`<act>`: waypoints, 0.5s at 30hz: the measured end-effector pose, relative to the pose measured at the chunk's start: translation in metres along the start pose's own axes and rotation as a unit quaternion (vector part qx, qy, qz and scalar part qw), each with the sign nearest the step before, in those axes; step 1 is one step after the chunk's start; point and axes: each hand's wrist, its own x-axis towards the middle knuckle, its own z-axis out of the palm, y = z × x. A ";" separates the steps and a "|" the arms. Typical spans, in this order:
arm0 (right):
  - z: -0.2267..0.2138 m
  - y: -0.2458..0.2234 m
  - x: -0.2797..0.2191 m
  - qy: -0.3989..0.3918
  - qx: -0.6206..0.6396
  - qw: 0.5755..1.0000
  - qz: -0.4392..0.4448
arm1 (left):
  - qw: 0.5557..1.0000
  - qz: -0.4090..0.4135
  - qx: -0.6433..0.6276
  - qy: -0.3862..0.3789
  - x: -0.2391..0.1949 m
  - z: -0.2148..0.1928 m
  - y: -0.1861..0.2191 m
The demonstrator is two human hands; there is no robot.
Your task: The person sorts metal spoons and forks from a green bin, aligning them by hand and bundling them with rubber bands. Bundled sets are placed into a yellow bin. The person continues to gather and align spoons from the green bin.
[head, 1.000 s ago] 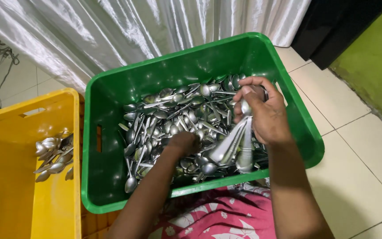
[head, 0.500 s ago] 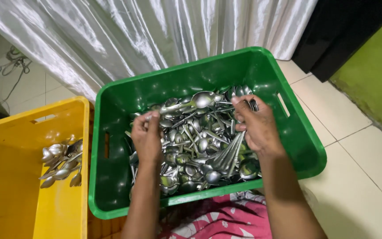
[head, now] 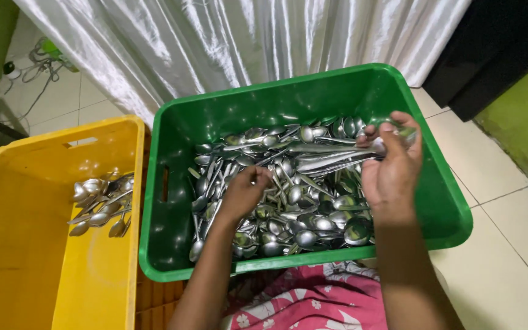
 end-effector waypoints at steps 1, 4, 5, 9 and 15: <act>-0.005 0.001 0.005 0.014 0.041 0.999 0.006 | 0.986 -0.008 0.165 0.019 0.018 0.000 -0.028; -0.009 -0.003 0.007 0.014 0.014 1.000 0.020 | 0.881 -0.027 0.465 -0.079 0.057 0.019 -0.082; -0.011 -0.002 0.009 0.014 0.013 1.000 0.022 | 0.881 -0.029 0.465 -0.080 0.068 0.028 -0.110; -0.009 -0.002 0.006 -0.025 -0.033 0.998 0.037 | 0.828 -0.034 0.546 -0.123 0.090 0.044 -0.168; -0.005 0.000 -0.005 -0.070 -0.123 0.989 0.044 | 0.852 -0.091 0.480 -0.185 0.051 0.004 -0.080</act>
